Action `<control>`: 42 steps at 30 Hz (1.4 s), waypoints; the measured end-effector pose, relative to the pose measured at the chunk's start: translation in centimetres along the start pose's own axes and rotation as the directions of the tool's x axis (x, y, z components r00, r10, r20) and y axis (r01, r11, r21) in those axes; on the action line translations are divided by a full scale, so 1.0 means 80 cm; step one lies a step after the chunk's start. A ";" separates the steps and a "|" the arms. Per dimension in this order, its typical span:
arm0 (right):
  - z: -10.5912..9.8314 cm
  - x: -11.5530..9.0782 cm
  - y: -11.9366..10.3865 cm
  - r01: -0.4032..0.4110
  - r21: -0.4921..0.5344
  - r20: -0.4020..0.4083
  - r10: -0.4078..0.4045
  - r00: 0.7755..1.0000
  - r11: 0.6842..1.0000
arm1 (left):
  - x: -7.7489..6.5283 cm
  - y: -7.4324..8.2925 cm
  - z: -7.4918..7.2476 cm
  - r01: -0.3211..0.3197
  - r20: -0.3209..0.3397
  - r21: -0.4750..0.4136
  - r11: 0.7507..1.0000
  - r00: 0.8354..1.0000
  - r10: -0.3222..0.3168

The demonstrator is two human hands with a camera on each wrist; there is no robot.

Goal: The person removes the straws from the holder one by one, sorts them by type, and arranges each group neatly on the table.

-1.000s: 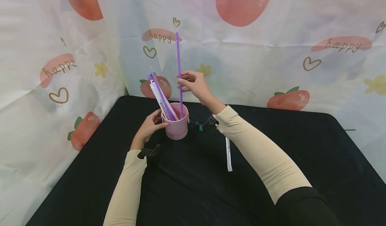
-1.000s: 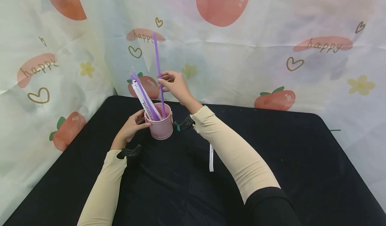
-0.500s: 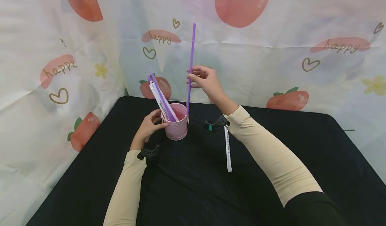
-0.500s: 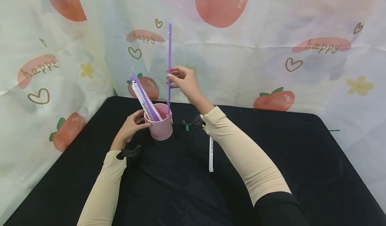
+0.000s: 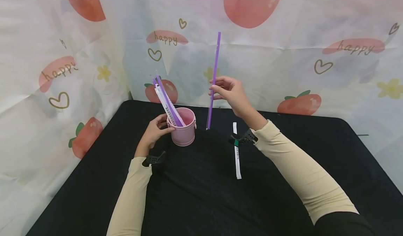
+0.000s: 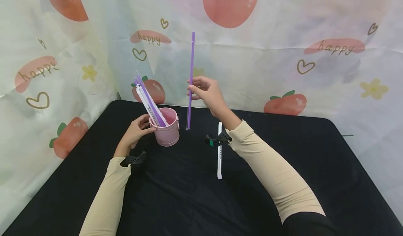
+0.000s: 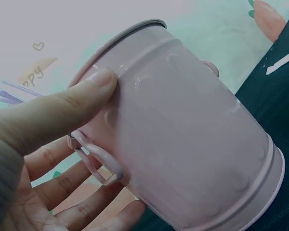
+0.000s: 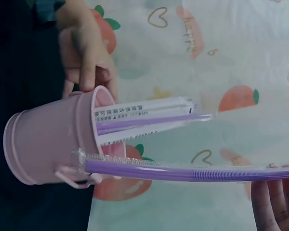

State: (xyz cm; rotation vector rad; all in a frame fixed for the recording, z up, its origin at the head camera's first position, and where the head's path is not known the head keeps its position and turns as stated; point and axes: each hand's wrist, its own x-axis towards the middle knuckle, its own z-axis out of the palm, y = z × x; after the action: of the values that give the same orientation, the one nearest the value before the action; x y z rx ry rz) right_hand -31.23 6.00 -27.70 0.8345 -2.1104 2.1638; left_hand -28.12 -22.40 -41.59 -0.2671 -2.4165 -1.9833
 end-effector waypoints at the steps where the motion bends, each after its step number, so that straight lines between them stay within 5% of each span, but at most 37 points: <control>1: -0.004 -0.004 -0.001 -0.005 -0.009 0.001 0.005 1.000 1.000 | 0.000 0.001 0.001 0.000 0.001 -0.001 1.000 1.000 0.000; 27: -0.095 -0.088 0.004 -0.084 -0.184 0.001 0.086 0.996 0.979 | -0.004 0.002 0.005 0.015 -0.008 -0.006 1.000 1.000 -0.015; 42: -0.122 -0.118 0.025 -0.216 -0.267 -0.019 0.219 0.976 0.939 | -0.007 0.003 0.010 0.026 -0.025 -0.003 1.000 0.999 -0.026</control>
State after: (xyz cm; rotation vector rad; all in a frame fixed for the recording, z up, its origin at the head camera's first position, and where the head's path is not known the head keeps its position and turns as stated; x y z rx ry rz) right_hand -27.36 18.25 -32.60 0.6174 -2.5335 1.8957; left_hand -27.43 -21.68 -41.53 -0.2109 -2.4147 -1.9882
